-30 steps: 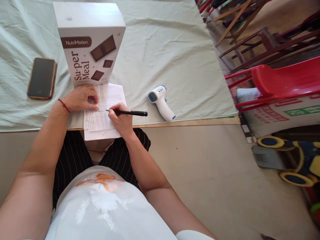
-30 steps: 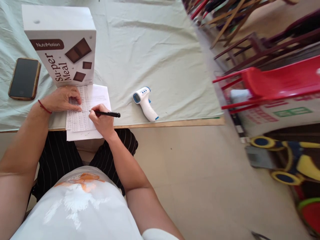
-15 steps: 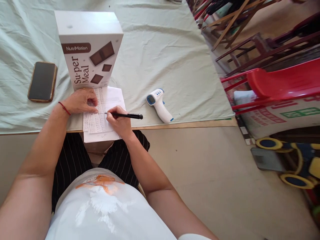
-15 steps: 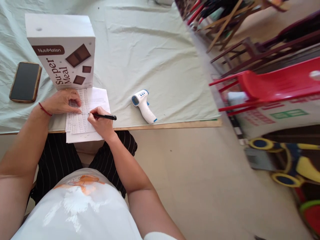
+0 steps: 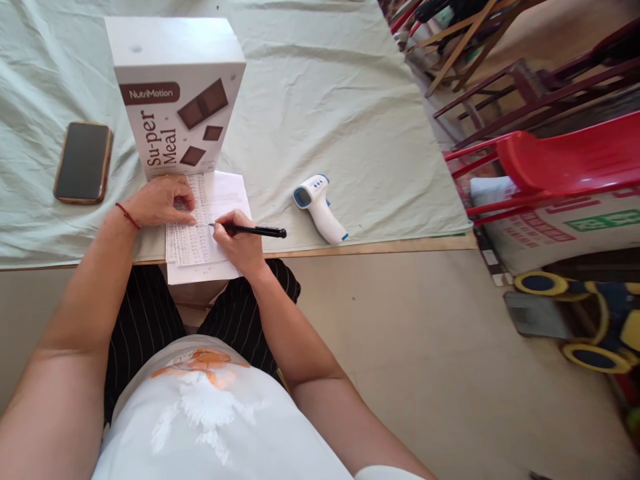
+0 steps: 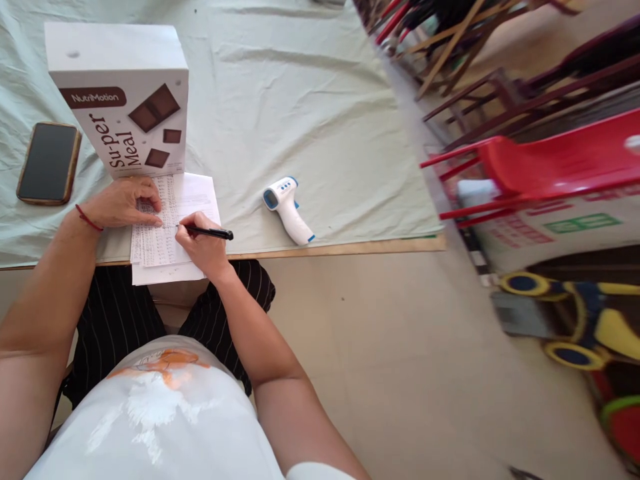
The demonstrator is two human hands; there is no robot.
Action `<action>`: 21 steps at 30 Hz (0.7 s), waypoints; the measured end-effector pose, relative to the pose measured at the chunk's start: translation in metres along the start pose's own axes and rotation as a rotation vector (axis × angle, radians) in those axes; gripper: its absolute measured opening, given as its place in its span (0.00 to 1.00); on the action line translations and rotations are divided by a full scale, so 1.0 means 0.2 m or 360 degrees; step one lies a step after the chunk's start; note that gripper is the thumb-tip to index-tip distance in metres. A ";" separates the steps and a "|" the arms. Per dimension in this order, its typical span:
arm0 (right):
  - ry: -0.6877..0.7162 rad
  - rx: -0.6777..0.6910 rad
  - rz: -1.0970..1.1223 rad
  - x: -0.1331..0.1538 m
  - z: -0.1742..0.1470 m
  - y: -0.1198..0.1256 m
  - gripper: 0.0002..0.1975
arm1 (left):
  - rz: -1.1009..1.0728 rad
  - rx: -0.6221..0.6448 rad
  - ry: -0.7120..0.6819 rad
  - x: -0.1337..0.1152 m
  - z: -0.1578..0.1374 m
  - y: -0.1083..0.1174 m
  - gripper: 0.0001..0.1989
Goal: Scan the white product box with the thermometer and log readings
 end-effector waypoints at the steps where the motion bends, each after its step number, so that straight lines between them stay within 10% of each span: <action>1: 0.0008 0.0004 0.0005 0.00 0.00 0.00 0.03 | -0.0001 -0.0003 0.0001 0.00 0.00 0.00 0.13; 21: -0.0007 0.0022 0.0001 0.00 0.00 -0.01 0.03 | -0.0034 -0.0022 -0.0013 0.01 0.00 0.00 0.17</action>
Point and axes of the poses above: each hand's wrist, its own z-axis towards the middle knuckle, its own y-axis out of the back of the hand, x = y × z, the point moved 5 cm from there along z, towards the middle knuckle, and after that the axes turned 12 degrees about -y, right-handed, at the moved point
